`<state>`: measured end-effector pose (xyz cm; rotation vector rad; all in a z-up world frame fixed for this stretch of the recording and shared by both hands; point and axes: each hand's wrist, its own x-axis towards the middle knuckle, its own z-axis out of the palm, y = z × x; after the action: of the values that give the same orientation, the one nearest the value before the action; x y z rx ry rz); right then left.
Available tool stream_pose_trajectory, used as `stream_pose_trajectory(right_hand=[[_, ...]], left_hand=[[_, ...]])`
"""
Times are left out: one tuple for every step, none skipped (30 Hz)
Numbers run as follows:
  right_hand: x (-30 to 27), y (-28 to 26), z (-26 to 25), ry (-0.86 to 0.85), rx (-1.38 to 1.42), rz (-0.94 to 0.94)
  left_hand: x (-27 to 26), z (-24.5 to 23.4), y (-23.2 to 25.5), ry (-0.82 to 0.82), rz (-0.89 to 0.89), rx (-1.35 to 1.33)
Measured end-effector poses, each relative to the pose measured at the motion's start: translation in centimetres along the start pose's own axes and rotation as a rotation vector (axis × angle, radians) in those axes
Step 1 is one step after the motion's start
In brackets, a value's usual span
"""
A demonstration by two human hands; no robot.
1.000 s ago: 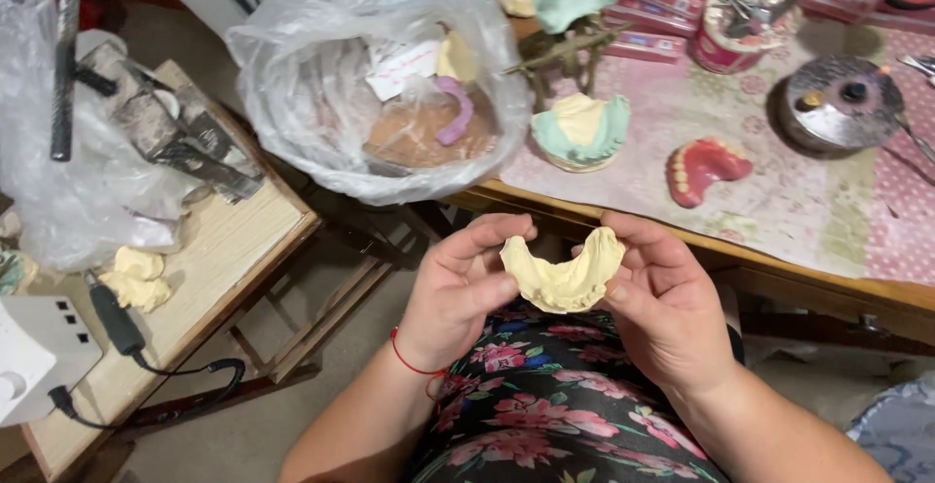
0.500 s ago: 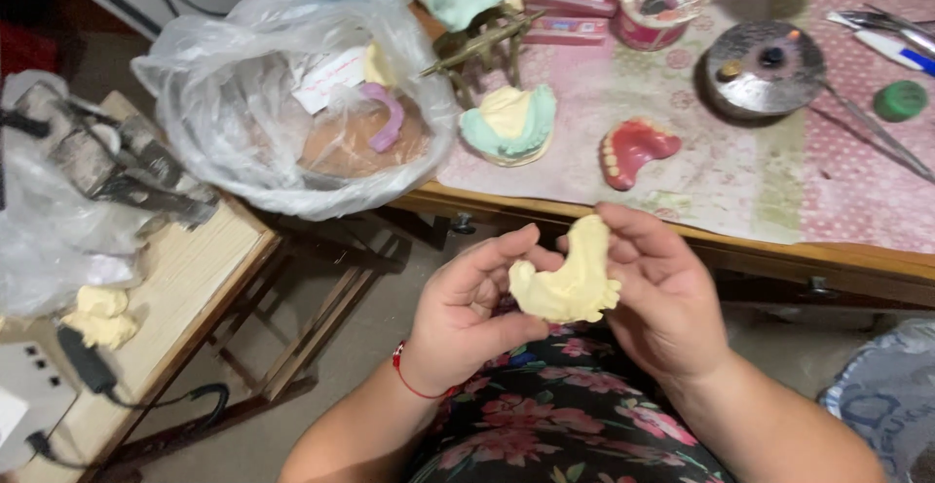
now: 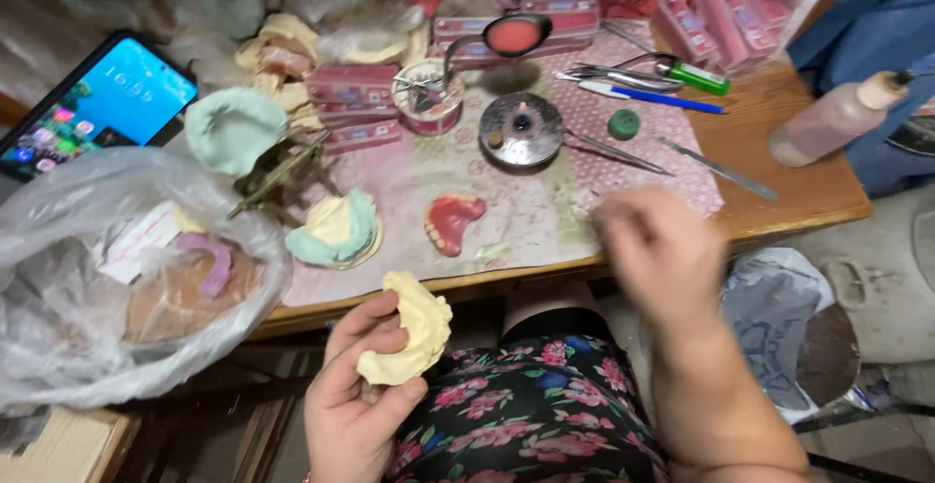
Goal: The person shapes a yellow wax-like material into a dental arch using a metal tool. They then handle a pink denture base, apply liquid from a bottle, and use a metal articulator to fit and adjust the components together.
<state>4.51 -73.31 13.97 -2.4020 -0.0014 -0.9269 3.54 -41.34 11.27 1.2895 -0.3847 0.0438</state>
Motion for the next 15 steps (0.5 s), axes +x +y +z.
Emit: stream_pose_trajectory(right_hand=[[0.3,3.2,-1.5,0.005,-0.009,0.002],[0.5,6.2,-2.5,-0.011,-0.277,-0.02],[0.7,9.1,-3.3,-0.025,-0.542,-0.043],[0.4,10.2,-4.1,-0.042,-0.515,-0.049],[0.1,11.3,-4.8,-0.097,-0.628,-0.046],[0.4,12.6,-5.0,-0.141,-0.736,-0.056],[0.0,15.0,-4.5,-0.149,-0.707,-0.074],[-0.5,17.4,-4.1,-0.163,-0.568,-0.073],[-0.8,19.9,-3.7,-0.178,-0.43,-0.07],[-1.8,25.5,-2.9,-0.184,-0.414,-0.085],[-2.8,30.7,-2.0,-0.214,-0.159,0.058],[-4.1,35.3,-1.2,-0.247,0.103,0.207],[-3.8,35.8,-0.8,-0.253,0.113,0.203],[-3.6,36.4,-1.0,-0.273,0.097,0.214],[-3.3,37.0,-1.1,-0.294,0.081,0.224]], left_hand=[[0.6,0.5,0.2,-0.008,0.0,-0.007],[0.8,0.6,0.6,-0.004,-0.014,0.042],[1.0,0.5,1.0,-0.001,-0.029,0.09],[1.3,0.7,1.2,0.022,-0.037,0.111],[1.7,0.8,1.5,-0.026,0.012,0.123],[2.3,0.9,1.6,-0.071,0.071,0.138],[2.4,0.8,1.6,-0.045,0.073,0.162],[2.5,0.9,1.6,-0.08,0.081,0.09],[2.7,0.9,1.6,-0.115,0.091,0.019],[2.5,0.9,1.3,-0.097,0.094,0.03],[2.3,0.9,1.0,-0.122,0.046,-0.123],[2.1,1.0,0.7,-0.157,-0.004,-0.28],[1.8,0.8,0.8,-0.148,-0.002,-0.272],[1.7,0.7,0.8,-0.152,-0.077,-0.311],[1.5,0.8,0.8,-0.156,-0.152,-0.35]])
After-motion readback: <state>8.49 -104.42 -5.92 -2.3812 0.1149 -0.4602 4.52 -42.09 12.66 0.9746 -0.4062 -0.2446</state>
